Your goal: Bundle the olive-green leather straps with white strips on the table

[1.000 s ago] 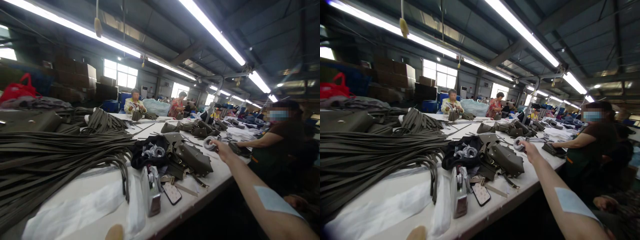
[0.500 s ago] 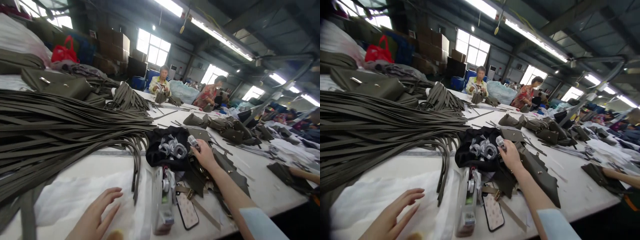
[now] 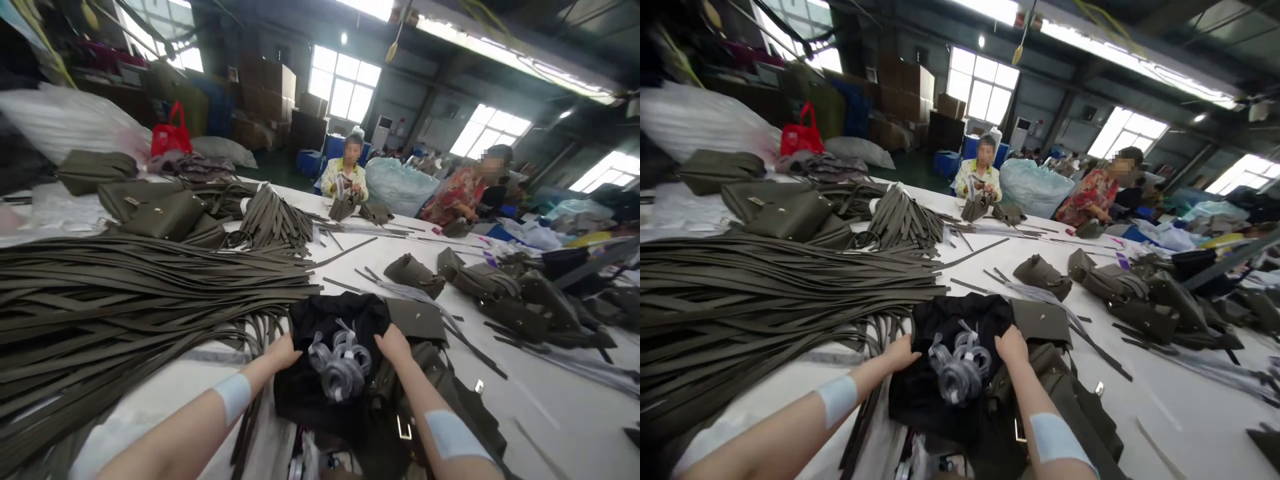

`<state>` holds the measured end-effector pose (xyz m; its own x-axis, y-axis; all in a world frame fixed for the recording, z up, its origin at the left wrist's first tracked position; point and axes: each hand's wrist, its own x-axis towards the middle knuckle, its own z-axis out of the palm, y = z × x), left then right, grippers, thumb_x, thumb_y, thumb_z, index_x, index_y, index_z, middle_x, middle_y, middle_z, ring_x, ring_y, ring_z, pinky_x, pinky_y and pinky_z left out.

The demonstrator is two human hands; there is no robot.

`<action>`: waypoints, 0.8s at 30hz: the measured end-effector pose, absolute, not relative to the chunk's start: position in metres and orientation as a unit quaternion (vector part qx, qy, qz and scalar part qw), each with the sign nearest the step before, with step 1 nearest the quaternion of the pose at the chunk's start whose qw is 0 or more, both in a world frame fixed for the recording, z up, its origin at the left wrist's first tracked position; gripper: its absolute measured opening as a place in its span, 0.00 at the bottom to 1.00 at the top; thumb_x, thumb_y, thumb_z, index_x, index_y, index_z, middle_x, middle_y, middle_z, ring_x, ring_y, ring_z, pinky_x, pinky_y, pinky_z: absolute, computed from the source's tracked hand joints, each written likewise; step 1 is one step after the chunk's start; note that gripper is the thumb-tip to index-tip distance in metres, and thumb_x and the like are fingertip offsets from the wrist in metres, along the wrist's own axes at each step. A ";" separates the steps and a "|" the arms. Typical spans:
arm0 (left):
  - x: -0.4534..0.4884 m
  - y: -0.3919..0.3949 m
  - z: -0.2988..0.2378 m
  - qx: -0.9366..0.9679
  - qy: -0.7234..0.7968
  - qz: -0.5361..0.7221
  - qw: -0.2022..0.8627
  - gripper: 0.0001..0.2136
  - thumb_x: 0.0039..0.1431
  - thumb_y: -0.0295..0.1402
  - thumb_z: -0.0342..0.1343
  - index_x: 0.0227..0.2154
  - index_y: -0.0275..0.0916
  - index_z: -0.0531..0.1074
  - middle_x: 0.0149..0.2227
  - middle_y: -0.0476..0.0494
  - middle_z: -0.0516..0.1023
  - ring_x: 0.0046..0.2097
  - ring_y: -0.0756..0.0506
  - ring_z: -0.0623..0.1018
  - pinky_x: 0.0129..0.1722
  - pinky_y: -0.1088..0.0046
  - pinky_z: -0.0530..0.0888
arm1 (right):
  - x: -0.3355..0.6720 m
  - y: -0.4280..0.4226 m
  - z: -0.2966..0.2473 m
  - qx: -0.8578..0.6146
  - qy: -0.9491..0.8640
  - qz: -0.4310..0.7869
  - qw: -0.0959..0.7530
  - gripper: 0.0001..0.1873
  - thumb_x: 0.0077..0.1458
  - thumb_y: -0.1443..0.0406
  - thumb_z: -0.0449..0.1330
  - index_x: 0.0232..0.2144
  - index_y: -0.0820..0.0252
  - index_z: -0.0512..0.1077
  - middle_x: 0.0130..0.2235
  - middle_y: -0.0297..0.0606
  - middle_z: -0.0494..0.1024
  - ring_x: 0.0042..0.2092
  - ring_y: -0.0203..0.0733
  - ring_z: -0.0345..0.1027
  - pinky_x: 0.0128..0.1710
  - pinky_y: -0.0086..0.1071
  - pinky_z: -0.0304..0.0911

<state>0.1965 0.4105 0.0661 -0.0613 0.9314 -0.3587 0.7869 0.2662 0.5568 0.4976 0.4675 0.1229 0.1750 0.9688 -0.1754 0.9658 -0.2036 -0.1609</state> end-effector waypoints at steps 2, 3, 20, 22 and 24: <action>0.206 0.417 0.071 0.562 0.746 0.103 0.342 0.12 0.51 0.27 0.57 0.39 0.31 0.76 0.40 0.27 0.81 0.45 0.33 0.80 0.43 0.63 0.74 | 0.504 0.481 0.110 -0.774 -0.615 0.149 -0.012 0.28 0.49 0.62 0.62 0.49 0.77 0.68 0.46 0.65 0.76 0.48 0.59 0.73 0.45 0.43 0.66; 0.207 0.418 0.075 0.550 0.756 0.114 0.338 0.11 0.52 0.26 0.54 0.38 0.31 0.76 0.39 0.28 0.81 0.44 0.34 0.80 0.44 0.64 0.74 | 0.506 0.487 0.103 -0.770 -0.616 0.166 -0.017 0.26 0.48 0.62 0.63 0.48 0.75 0.70 0.45 0.63 0.77 0.47 0.58 0.74 0.44 0.41 0.67; 0.202 0.432 0.243 0.536 0.610 0.499 0.304 0.16 0.58 0.27 0.46 0.43 0.37 0.77 0.42 0.44 0.81 0.44 0.44 0.79 0.48 0.70 0.73 | 0.496 0.472 0.222 -0.628 -0.695 0.258 0.236 0.31 0.50 0.65 0.52 0.58 0.61 0.64 0.43 0.40 0.79 0.41 0.45 0.73 0.43 0.34 0.66; 0.197 0.426 0.263 0.519 0.586 0.557 0.277 0.15 0.61 0.30 0.47 0.44 0.37 0.76 0.42 0.44 0.81 0.44 0.45 0.79 0.49 0.69 0.72 | 0.482 0.457 0.251 -0.612 -0.684 0.258 0.302 0.31 0.51 0.63 0.54 0.58 0.61 0.64 0.34 0.36 0.77 0.32 0.42 0.70 0.36 0.33 0.65; 0.190 0.418 0.286 0.506 0.565 0.607 0.237 0.15 0.63 0.32 0.47 0.46 0.37 0.75 0.44 0.45 0.80 0.46 0.45 0.78 0.50 0.69 0.72 | 0.468 0.442 0.280 -0.605 -0.657 0.265 0.364 0.31 0.53 0.62 0.56 0.60 0.61 0.61 0.24 0.28 0.69 0.25 0.37 0.61 0.28 0.30 0.60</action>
